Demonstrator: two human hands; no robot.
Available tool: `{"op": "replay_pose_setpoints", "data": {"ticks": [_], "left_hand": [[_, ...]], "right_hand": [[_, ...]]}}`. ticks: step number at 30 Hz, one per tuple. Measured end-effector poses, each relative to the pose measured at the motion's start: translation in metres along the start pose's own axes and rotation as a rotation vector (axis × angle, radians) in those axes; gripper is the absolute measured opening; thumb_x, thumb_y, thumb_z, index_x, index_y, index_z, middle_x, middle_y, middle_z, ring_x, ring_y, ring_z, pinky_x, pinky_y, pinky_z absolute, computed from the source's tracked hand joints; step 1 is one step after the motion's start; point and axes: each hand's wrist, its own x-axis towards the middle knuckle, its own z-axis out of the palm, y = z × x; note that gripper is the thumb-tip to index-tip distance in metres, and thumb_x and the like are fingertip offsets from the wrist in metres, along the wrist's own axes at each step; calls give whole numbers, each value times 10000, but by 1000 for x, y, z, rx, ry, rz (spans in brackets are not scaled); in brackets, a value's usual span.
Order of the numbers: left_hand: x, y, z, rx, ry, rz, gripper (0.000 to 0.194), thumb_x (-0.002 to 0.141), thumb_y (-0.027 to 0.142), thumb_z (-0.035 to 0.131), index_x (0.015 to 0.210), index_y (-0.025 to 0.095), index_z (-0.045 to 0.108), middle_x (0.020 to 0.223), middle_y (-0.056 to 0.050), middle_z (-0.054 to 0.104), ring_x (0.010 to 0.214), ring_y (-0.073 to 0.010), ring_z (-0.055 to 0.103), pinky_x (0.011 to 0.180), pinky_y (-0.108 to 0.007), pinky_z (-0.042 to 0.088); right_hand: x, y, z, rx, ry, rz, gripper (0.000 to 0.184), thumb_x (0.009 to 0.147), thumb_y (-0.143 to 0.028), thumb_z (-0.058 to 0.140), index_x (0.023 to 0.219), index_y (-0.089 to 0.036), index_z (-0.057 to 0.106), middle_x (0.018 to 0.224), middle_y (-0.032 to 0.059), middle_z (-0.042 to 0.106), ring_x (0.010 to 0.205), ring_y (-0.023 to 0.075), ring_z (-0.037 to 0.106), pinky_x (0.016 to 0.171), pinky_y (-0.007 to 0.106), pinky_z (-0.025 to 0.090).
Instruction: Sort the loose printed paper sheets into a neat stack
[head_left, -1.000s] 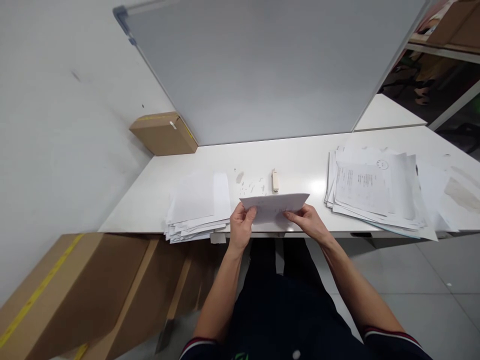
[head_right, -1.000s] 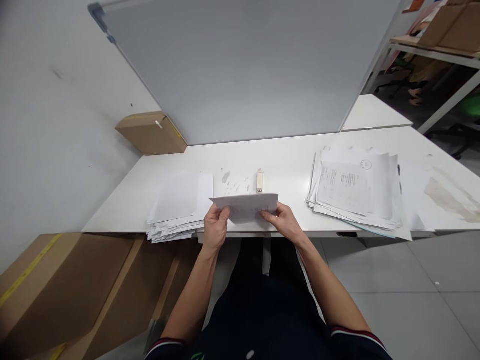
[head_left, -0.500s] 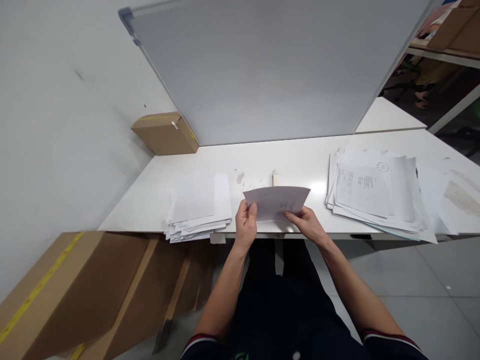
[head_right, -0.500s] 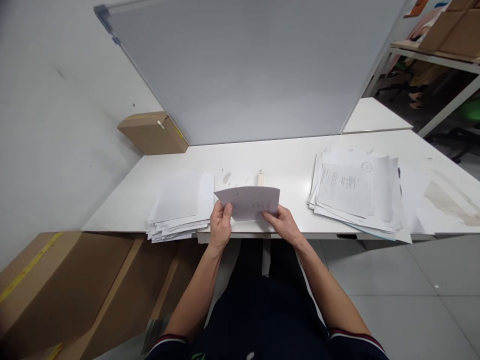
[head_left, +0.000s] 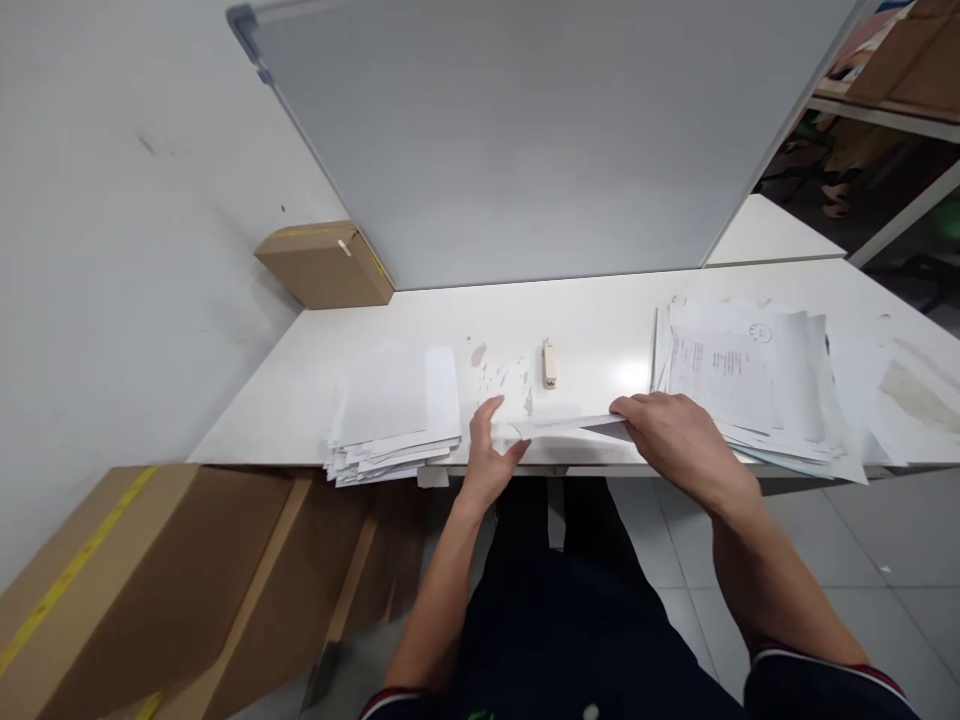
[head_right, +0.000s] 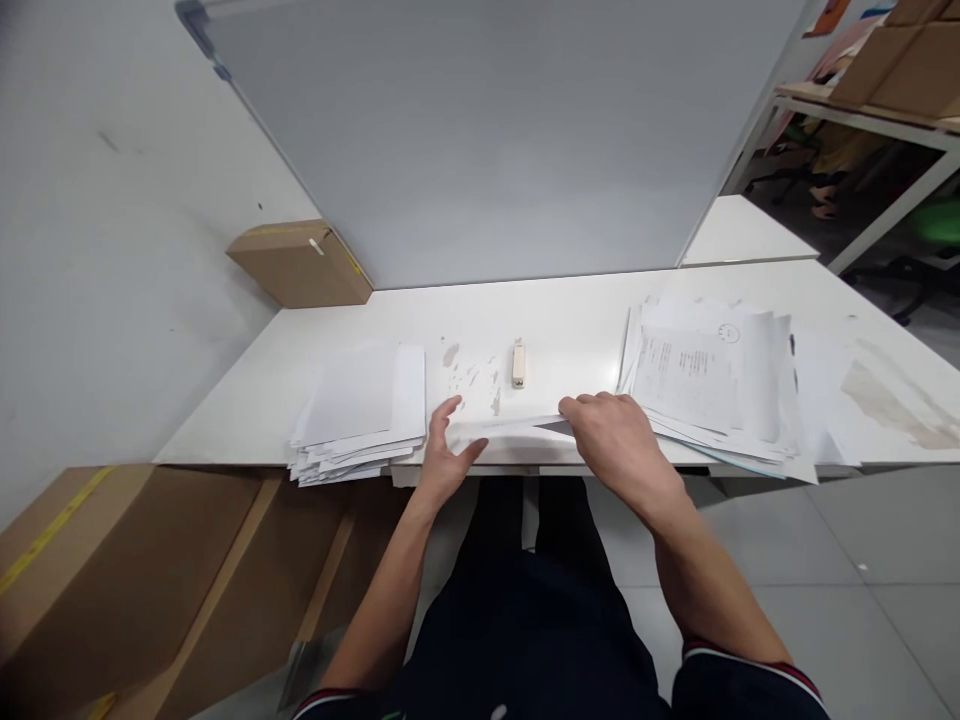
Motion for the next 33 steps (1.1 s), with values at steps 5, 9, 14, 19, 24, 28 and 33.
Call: {"op": "replay_pose_setpoints", "data": {"ticks": [5,9,14,19,24,28,33], "left_hand": [[4,-29,9,74,-172,89,161,722,330,624,866,270,663,891,-50,656,1046,-227,503,980,-407,304],[11,-25,6,-94,-51,-22,166,710,359,623,805,232,676,858,-46,651,905,-207,557,849,-350,411],[24,0,-3,-353,4,-142,180,666,341,668,721,174,633,636,12,593,626,-116,535,624,-240,437],[34,-4,3,-305,-130,-280,235,660,355,664,788,163,622,559,32,542,536,-92,493,560,-227,413],[47,-28,33,-38,-25,-102,298,749,305,567,1031,215,593,787,-14,606,696,-118,533,696,-259,423],[58,-45,55,84,17,60,324,794,228,480,1106,200,565,939,-69,593,848,-159,533,809,-309,411],[60,-55,61,328,-52,159,387,825,170,388,1197,183,495,981,-92,582,930,-196,489,861,-351,383]], "right_hand": [[8,-3,21,-176,-115,-41,211,725,-10,372,665,-178,486,506,12,465,427,112,330,465,271,156],[3,6,11,36,-103,-13,180,827,-153,371,709,-196,499,541,7,492,447,111,357,466,259,192],[-8,17,16,493,-194,68,226,861,-366,390,779,-222,544,593,-1,549,503,133,457,469,246,292],[-27,18,74,1200,-252,412,276,799,-435,495,922,-202,579,800,29,659,702,204,607,555,274,444],[-42,19,115,1579,-218,692,330,758,-400,569,1013,-191,561,844,37,689,710,213,635,609,308,491],[-41,21,121,1645,-136,748,316,749,-361,598,1008,-181,569,850,43,699,706,203,643,602,290,498],[-32,25,121,1648,-98,754,326,751,-347,600,1028,-178,569,889,56,701,728,215,654,606,290,513]]}}
